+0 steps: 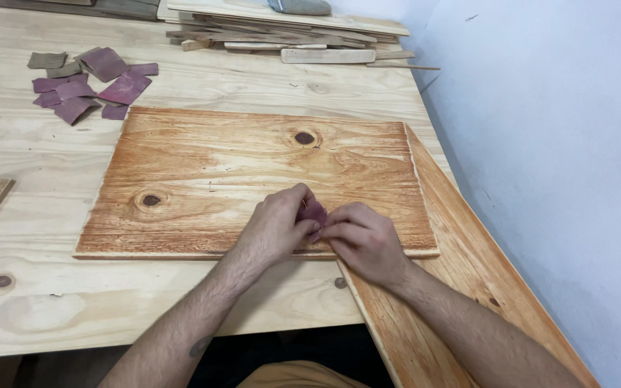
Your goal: The person sands two wooden boards by hand using a small piece of sandpaper. They hold the boards at various angles to sand the flat surfaces and the edges.
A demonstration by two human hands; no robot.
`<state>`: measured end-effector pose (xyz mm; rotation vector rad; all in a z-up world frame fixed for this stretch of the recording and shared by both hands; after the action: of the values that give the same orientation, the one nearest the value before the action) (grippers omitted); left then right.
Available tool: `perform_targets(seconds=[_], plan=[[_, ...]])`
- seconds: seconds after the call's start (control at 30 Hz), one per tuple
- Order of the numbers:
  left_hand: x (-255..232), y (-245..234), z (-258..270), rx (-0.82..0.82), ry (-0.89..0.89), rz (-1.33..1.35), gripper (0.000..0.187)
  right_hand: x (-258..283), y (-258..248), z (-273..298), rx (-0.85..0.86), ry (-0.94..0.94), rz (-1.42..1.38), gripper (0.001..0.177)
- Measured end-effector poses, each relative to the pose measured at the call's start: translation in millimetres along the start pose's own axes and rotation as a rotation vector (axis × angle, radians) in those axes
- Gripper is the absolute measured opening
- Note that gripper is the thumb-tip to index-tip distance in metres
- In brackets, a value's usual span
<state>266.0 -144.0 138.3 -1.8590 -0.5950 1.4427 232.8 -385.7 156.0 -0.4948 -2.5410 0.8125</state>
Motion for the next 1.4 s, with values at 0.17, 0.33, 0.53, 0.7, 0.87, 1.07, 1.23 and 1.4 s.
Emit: perform_targets(seconds=[0.17,0.33,0.53,0.7,0.87,1.07,1.23,1.4], plan=[[-21.4,-23.8,5.2,0.007,-0.120,0.224,0.030,10.5,-8.9,-25.4,0.019,0.597,-0.480,0.098],[-22.7,-32.4,-2.2,-0.100,-0.150,0.177,0.020,6.4,-7.0,-23.8,0.146,0.523,-0.207,0.080],[-1.4,-20.0,-13.5,-0.119,-0.112,-0.015,0.024,7.2,-21.4,-23.6,0.325,0.486,0.382,0.050],[-22.9,-25.1,-6.1,-0.147,0.053,-0.238,0.051,-14.9,-10.7,-13.1,0.256,0.215,0.409,0.025],[1.7,-28.6,-8.6,-0.366,0.191,-0.341,0.054,-8.8,-12.0,-27.8,0.246,-0.067,0.040,0.015],[92.1,-76.6,-4.2,-0.220,0.188,-0.612,0.041,-56.1,-17.4,-14.4,0.367,-0.052,0.254,0.024],[164.1,-120.1,6.3,-0.289,0.068,-0.343,0.065,-56.2,-34.8,-19.8,0.324,0.287,0.094,0.025],[174.6,-107.0,1.7,-0.318,0.034,-0.440,0.068,-15.8,-45.0,18.2,0.319,0.054,0.281,0.048]])
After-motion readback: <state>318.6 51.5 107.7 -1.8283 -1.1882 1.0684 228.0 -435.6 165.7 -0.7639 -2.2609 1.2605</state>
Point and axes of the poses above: each hand's wrist, its own z-axis away from the middle knuckle, its own y-axis out of the palm, x = y × z, the point moved 2 cm from there along -z, towards the middle knuckle, and after that the axes turned 8 degrees about -x, right-handed, at the moved point
